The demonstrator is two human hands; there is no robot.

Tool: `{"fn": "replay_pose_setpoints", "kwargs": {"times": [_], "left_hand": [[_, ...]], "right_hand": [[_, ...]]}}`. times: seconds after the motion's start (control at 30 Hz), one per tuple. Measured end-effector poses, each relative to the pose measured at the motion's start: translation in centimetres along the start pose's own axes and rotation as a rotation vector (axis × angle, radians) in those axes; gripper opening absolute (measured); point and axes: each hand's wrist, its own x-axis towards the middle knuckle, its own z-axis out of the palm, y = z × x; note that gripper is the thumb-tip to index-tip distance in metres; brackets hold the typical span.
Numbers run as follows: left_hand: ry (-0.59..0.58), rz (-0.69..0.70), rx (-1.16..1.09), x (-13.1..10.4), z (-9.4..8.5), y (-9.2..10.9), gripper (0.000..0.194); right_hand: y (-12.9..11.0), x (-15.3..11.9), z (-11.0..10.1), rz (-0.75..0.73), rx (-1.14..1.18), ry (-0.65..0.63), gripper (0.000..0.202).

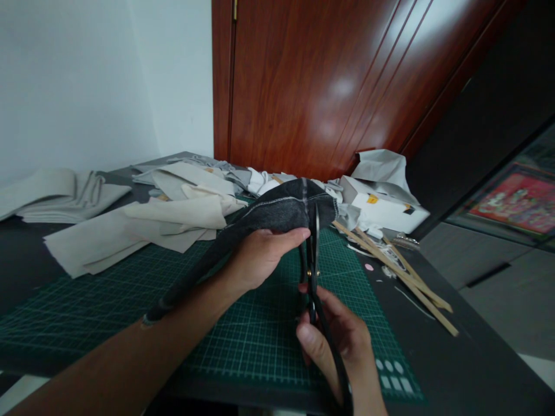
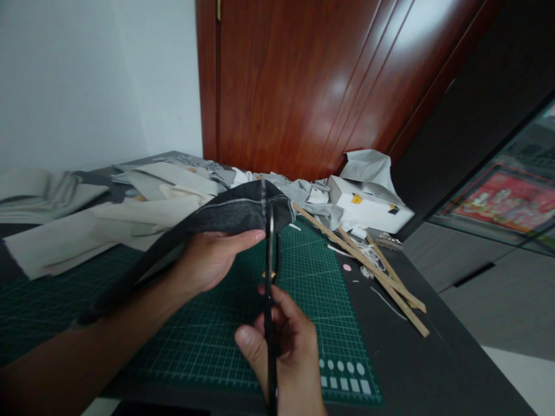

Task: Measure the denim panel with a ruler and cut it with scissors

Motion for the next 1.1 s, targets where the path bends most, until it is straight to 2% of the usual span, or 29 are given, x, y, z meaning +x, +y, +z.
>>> {"fn": "replay_pose_setpoints", "kwargs": {"times": [0.1, 0.23, 0.63, 0.93, 1.1], "left_hand": [[-0.008, 0.079, 0.101, 0.1, 0.3, 0.2, 0.013], [-0.018, 0.105, 0.017, 0.1, 0.9, 0.5, 0.014], [-0.083, -0.013, 0.087, -0.4, 0.2, -0.3, 0.014], [-0.112, -0.002, 0.015, -0.6, 0.6, -0.4, 0.012], [-0.083, 0.022, -0.031, -0.7, 1.1, -0.3, 0.012]], "right_hand": [[0.0, -0.3, 0.0, -0.001, -0.012, -0.004, 0.057], [-0.1, -0.4, -0.2, 0.037, -0.023, -0.026, 0.063], [0.2, -0.5, -0.4, 0.025, -0.031, -0.054, 0.069], [0.0, -0.9, -0.4, 0.032, 0.013, -0.045, 0.062], [-0.1, -1.0, -0.3, 0.047, 0.031, -0.041, 0.063]]}}
